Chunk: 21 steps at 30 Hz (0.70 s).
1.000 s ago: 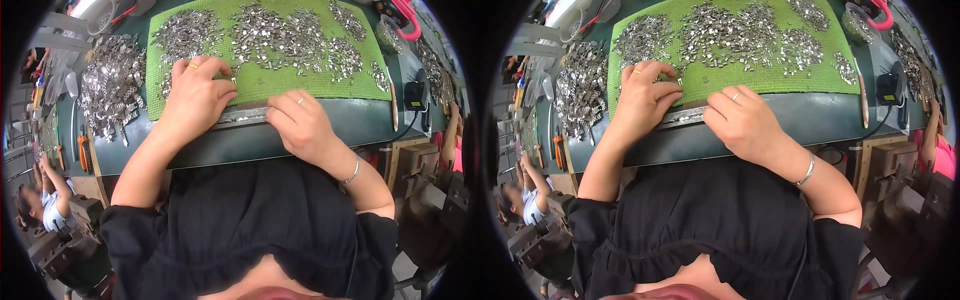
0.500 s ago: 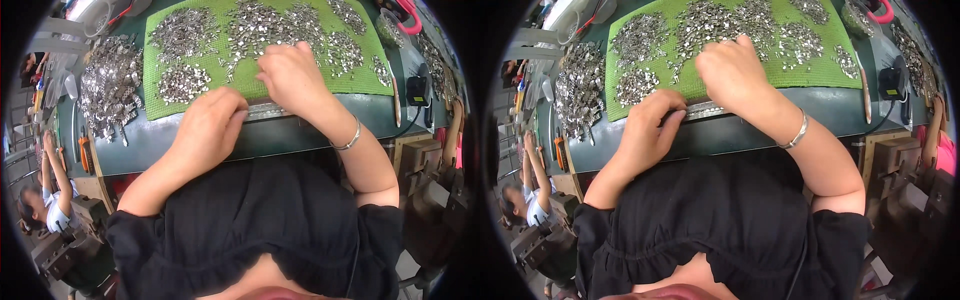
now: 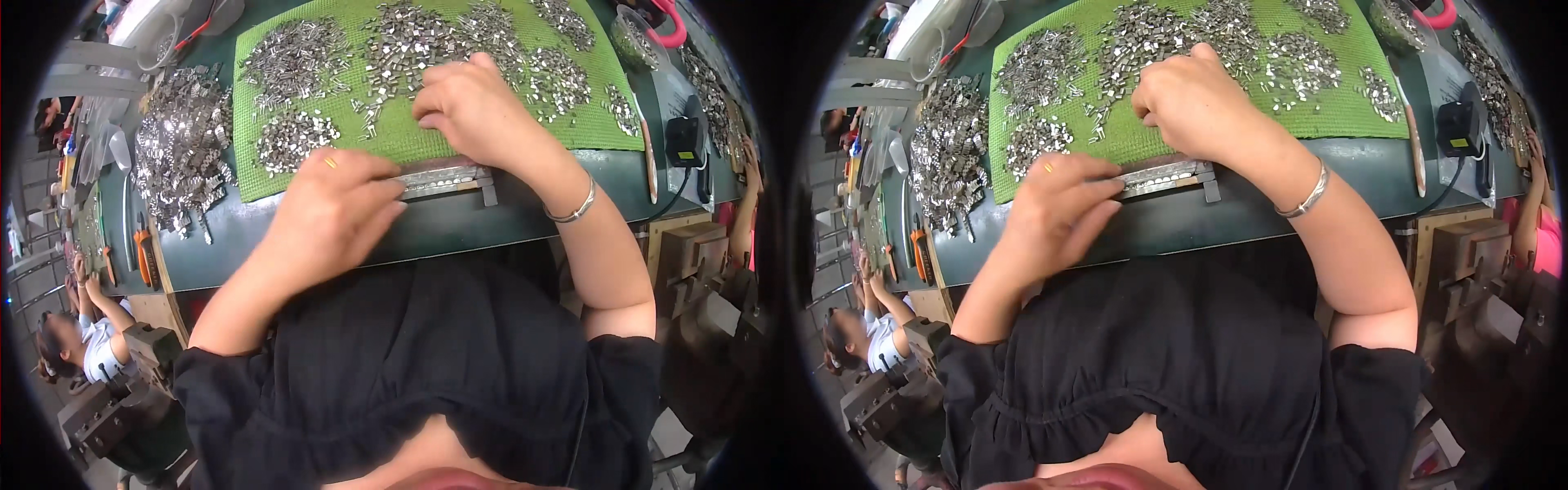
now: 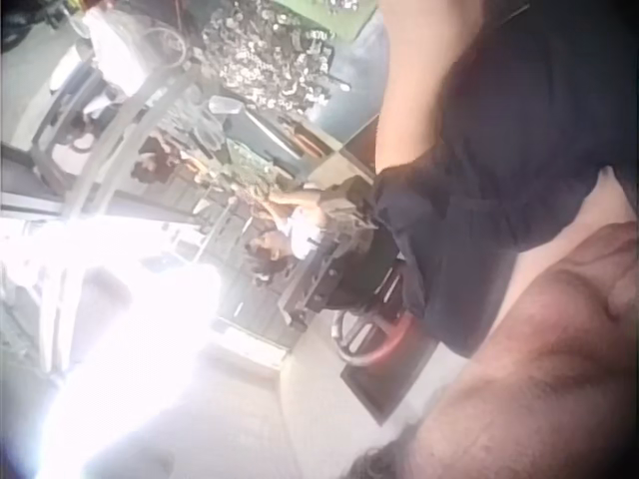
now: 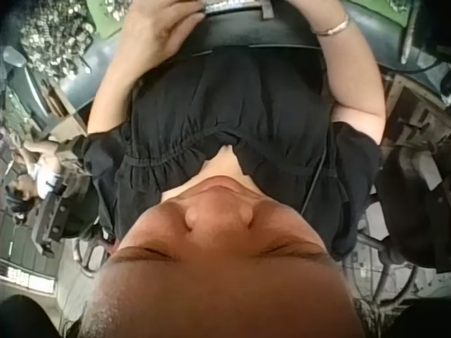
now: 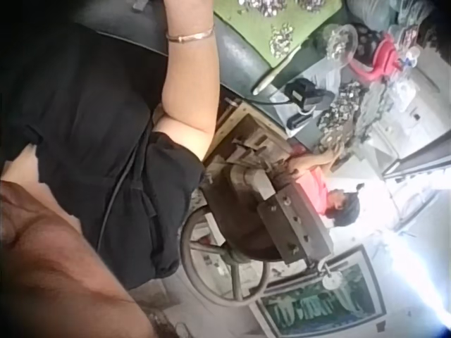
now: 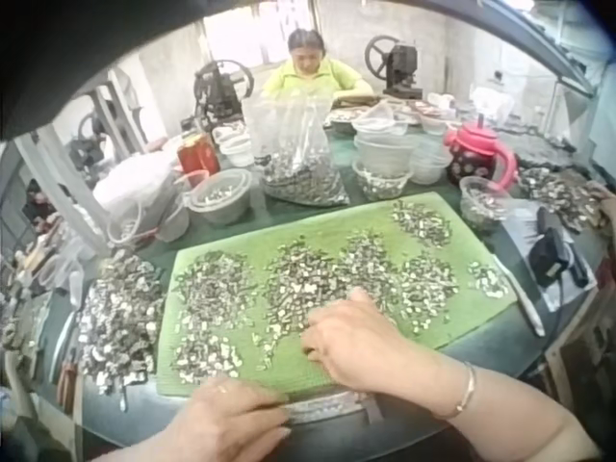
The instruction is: The person fits small metal parts into slots in a fixture by hand, places the fixture into a manual press machine, and turns the wheel to press the parts.
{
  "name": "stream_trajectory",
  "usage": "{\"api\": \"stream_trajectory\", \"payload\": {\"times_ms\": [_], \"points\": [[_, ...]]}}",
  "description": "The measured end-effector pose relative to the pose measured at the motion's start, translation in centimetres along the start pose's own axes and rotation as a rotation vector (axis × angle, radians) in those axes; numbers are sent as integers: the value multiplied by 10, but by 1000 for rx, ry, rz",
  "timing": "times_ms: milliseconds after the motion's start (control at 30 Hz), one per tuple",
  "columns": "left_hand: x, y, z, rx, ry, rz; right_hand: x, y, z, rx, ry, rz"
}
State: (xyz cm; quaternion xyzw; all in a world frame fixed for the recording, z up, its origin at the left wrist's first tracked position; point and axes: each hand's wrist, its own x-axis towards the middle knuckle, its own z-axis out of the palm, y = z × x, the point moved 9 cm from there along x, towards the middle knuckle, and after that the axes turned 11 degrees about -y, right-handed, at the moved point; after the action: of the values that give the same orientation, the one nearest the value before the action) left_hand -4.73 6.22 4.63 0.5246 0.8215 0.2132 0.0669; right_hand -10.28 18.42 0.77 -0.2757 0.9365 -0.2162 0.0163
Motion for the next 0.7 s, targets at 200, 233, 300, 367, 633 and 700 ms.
{"api": "stream_trajectory", "payload": {"times_ms": [200,233,300,367,633,700], "points": [[8,-54,-12,219,71,-183,-9,-9,-12,172,152,-33],[9,-59,-8,236,29,-244,-13,-13,-15,276,146,-41],[10,-60,-5,225,41,-285,-26,-25,-12,423,107,-93],[12,-62,-2,293,65,-318,-36,-34,-6,522,69,-90],[7,-62,-2,221,136,-368,-40,-50,-2,355,79,-143],[5,-62,-2,208,137,-379,-41,-58,-2,233,80,-151]]}}
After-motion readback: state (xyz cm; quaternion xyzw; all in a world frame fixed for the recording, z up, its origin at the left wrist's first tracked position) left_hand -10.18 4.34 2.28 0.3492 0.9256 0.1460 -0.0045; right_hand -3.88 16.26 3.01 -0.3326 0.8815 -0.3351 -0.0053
